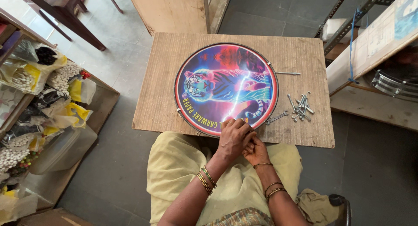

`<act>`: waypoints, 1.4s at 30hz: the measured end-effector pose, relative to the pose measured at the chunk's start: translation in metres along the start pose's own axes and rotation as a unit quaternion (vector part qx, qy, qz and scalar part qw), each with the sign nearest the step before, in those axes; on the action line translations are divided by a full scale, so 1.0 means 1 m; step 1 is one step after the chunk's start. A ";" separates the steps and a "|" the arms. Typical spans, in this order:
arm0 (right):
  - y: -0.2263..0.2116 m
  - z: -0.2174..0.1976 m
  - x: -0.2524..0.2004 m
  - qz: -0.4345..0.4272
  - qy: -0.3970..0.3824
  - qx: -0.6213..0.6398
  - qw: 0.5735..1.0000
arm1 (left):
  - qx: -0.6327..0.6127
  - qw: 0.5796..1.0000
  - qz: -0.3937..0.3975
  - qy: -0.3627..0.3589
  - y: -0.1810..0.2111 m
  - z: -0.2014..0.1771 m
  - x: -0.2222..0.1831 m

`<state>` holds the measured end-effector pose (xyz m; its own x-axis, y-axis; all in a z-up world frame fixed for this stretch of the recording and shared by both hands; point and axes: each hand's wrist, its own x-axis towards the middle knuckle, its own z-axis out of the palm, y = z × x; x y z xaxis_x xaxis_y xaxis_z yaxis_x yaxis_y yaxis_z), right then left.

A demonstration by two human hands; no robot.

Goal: The person assembles a drum by placing a hoop over a drum head on a shell, then inserting and tightening several metal bolts around the rim.

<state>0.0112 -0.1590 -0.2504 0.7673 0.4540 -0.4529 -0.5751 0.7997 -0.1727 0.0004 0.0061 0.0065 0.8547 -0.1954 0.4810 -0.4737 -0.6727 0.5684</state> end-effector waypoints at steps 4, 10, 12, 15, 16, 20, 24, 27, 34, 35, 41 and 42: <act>0.004 0.030 -0.017 -0.022 0.065 -0.018 0.997 | -0.008 1.000 -0.005 -0.006 0.000 -0.001 0.000; 0.002 0.013 -0.005 -0.023 0.037 0.009 0.999 | -0.002 1.000 0.001 0.002 0.002 -0.003 0.000; 0.002 0.000 0.002 -0.023 0.026 -0.009 0.999 | 0.001 1.000 0.002 -0.002 0.000 -0.003 -0.001; 0.003 0.008 -0.004 -0.032 -0.038 -0.027 0.998 | 0.003 1.000 0.005 -0.001 -0.001 -0.001 -0.001; 0.003 0.019 -0.009 -0.026 0.004 -0.033 0.999 | 0.004 1.000 0.006 0.000 -0.001 -0.001 -0.001; 0.003 0.066 -0.031 -0.020 0.152 -0.034 0.988 | 0.003 1.000 0.003 -0.009 -0.002 -0.001 -0.001; 0.004 0.042 -0.018 -0.016 0.024 -0.004 1.000 | 0.003 1.000 0.008 -0.005 -0.003 -0.002 -0.002; 0.003 0.006 -0.002 -0.016 0.020 -0.029 0.999 | 0.003 1.000 0.010 -0.004 -0.002 -0.002 -0.002; 0.002 0.004 -0.002 -0.017 0.011 -0.057 0.998 | 0.003 1.000 0.012 -0.008 -0.002 -0.004 -0.002; 0.002 0.009 -0.006 -0.018 0.021 -0.066 0.997 | 0.000 1.000 0.009 -0.013 -0.001 -0.005 -0.002; 0.006 0.025 -0.009 -0.003 0.052 -0.119 0.992 | -0.022 0.999 0.012 -0.039 -0.003 -0.016 -0.003; 0.006 0.024 -0.010 0.004 0.052 -0.130 0.990 | -0.023 0.999 0.013 -0.044 -0.004 -0.018 -0.005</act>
<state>0.0070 -0.1489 -0.2263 0.7368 0.4065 -0.5403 -0.6451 0.6620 -0.3817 -0.0055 0.0231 0.0139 0.8565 -0.2754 0.4366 -0.5032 -0.6341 0.5871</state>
